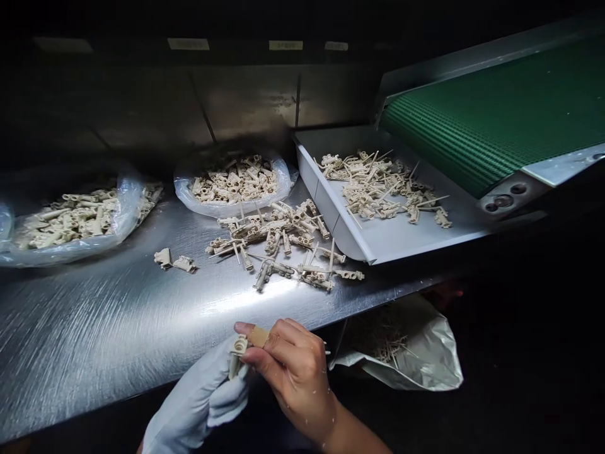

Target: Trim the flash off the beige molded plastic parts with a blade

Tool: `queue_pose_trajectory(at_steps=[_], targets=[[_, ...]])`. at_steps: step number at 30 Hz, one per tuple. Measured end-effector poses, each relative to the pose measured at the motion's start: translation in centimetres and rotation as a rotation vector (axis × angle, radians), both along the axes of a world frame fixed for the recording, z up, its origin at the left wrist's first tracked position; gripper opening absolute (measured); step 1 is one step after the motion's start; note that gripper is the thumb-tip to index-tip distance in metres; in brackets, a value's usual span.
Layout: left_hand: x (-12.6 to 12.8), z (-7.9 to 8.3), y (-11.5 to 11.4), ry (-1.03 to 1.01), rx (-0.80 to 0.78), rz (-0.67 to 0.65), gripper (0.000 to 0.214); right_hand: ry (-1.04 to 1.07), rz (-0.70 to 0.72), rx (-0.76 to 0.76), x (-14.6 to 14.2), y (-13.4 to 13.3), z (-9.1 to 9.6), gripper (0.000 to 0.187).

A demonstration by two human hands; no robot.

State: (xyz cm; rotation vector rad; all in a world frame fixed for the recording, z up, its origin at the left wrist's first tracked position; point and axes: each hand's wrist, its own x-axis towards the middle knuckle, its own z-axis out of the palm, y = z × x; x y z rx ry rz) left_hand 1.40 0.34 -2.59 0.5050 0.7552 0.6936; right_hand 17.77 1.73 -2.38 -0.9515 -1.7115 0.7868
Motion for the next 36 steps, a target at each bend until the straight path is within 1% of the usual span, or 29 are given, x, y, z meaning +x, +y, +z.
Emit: queue_pose_trajectory(at_steps=[2,4,6,8,12,18,20,23,27,30,33,36], targets=[[0.1,0.5,0.1,0.136,0.086,0.052,0.052,0.005,-0.005,-0.014,0.0,0.1,0.0,0.033],[0.3,0.9,0.1,0.193,0.146,0.076,0.057,0.010,-0.024,-0.021,0.0,0.1,-0.1,0.035],[0.6,0.9,-0.1,0.225,0.179,0.102,0.056,0.010,-0.047,-0.012,-0.1,0.0,-0.1,0.035],[0.8,0.6,-0.4,0.284,0.212,0.159,0.051,-0.004,-0.058,0.016,-0.1,-0.1,-0.2,0.034],[1.0,-0.4,-1.3,0.476,0.336,0.329,0.046,-0.082,-0.091,0.101,-0.1,-0.2,-0.2,0.033],[1.0,-0.7,-2.0,0.595,0.443,0.401,0.043,-0.269,-0.153,0.286,0.2,-0.2,-0.3,0.042],[1.0,-0.8,-2.1,0.616,0.465,0.402,0.041,-0.313,-0.146,0.321,0.3,-0.2,-0.4,0.041],[0.8,-1.3,-2.1,0.671,0.516,0.400,0.037,-0.327,-0.119,0.333,0.5,-0.2,-0.3,0.038],[0.4,-2.1,-2.1,0.795,0.700,0.429,0.020,-0.341,-0.108,0.323,0.7,-0.1,0.0,0.040],[-0.1,-2.2,-2.2,0.852,0.814,0.419,0.016,-0.405,-0.120,0.352,0.7,0.1,0.4,0.039],[-0.4,-1.8,-2.2,0.891,0.830,0.376,0.016,-0.444,-0.123,0.370,0.8,0.2,0.7,0.035],[-0.5,-1.1,-1.9,0.874,0.747,0.317,0.024,-0.431,-0.089,0.345,1.1,0.3,0.9,0.031]])
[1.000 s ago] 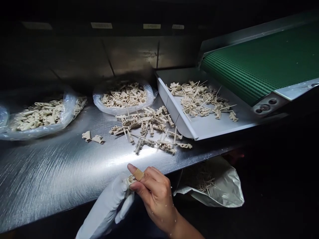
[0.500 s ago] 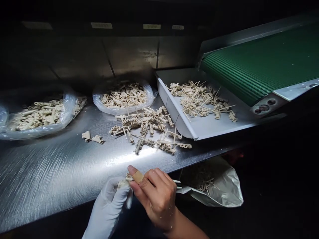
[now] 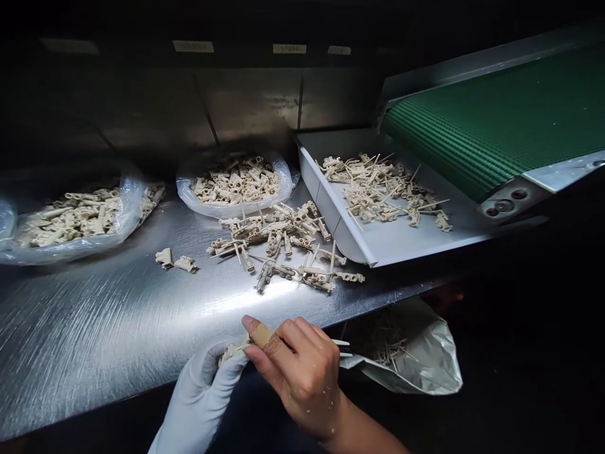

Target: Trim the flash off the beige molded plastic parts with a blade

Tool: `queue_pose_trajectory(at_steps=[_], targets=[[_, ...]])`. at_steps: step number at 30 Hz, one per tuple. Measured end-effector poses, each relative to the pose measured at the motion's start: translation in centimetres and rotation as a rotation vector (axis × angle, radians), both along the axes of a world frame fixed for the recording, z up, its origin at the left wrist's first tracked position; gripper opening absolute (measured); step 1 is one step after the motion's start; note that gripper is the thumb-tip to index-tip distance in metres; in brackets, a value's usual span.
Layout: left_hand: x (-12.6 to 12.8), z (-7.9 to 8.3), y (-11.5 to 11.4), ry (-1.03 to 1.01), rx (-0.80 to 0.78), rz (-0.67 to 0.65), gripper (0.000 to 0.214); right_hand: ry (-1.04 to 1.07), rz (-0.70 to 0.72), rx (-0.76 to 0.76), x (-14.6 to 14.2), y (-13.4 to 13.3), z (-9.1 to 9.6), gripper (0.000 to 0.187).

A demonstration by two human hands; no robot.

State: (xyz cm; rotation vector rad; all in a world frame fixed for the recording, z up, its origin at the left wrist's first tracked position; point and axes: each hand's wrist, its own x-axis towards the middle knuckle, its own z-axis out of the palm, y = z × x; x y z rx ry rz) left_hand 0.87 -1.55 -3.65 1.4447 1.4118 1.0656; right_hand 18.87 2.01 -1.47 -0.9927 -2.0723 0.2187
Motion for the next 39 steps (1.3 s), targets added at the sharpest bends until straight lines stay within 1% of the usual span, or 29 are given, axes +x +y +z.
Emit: queue_pose_trajectory(at_steps=[3,5,9,12,14,16,19,22,25,26,27,32,35,37,39], targets=[[0.1,0.7,0.4,-0.086,-0.141,-0.032,0.033,0.021,0.037,-0.026,0.2,0.1,-0.1,0.032],[0.2,0.9,0.5,-0.122,-0.189,-0.038,0.036,0.053,0.065,-0.047,0.2,0.1,-0.3,0.032],[0.5,0.4,0.1,-0.156,-0.143,0.002,0.033,0.161,0.086,-0.112,-0.2,0.1,-0.8,0.039],[0.6,0.0,-0.3,-0.187,-0.112,0.000,0.031,0.172,0.066,-0.115,-0.5,0.0,-1.0,0.044],[0.7,0.0,-0.4,-0.210,-0.127,0.008,0.032,0.169,0.064,-0.112,-0.5,-0.1,-1.1,0.042],[0.7,0.4,-0.2,-0.262,-0.195,-0.003,0.035,0.179,0.068,-0.110,-0.5,-0.2,-1.2,0.040],[0.6,1.1,0.4,-0.395,-0.379,-0.124,0.047,0.227,0.091,-0.133,-0.5,-0.1,-1.3,0.038],[0.2,1.2,1.1,-0.592,-0.560,-0.322,0.057,0.269,0.105,-0.163,-0.4,0.1,-1.3,0.041],[-0.2,0.6,1.4,-0.914,-0.742,-0.517,0.045,0.257,0.094,-0.161,-0.3,0.2,-1.2,0.041],[-0.3,0.4,1.5,-0.987,-0.786,-0.561,0.040,0.247,0.092,-0.158,-0.3,0.2,-1.2,0.040],[-0.3,0.1,1.5,-1.019,-0.814,-0.583,0.036,0.237,0.089,-0.154,-0.2,0.2,-1.1,0.040],[-0.6,-0.5,1.5,-1.036,-0.867,-0.616,0.029,0.185,0.071,-0.116,-0.2,0.1,-0.6,0.040],[-0.6,-0.6,1.5,-1.033,-0.868,-0.620,0.027,0.158,0.084,-0.108,-0.2,0.1,-0.4,0.035],[-0.5,-0.5,1.5,-1.028,-0.837,-0.589,0.028,0.162,0.099,-0.111,-0.1,0.3,-0.4,0.033],[-0.2,-0.1,1.3,-1.002,-0.763,-0.510,0.038,0.178,0.107,-0.134,-0.1,0.4,-0.5,0.034]])
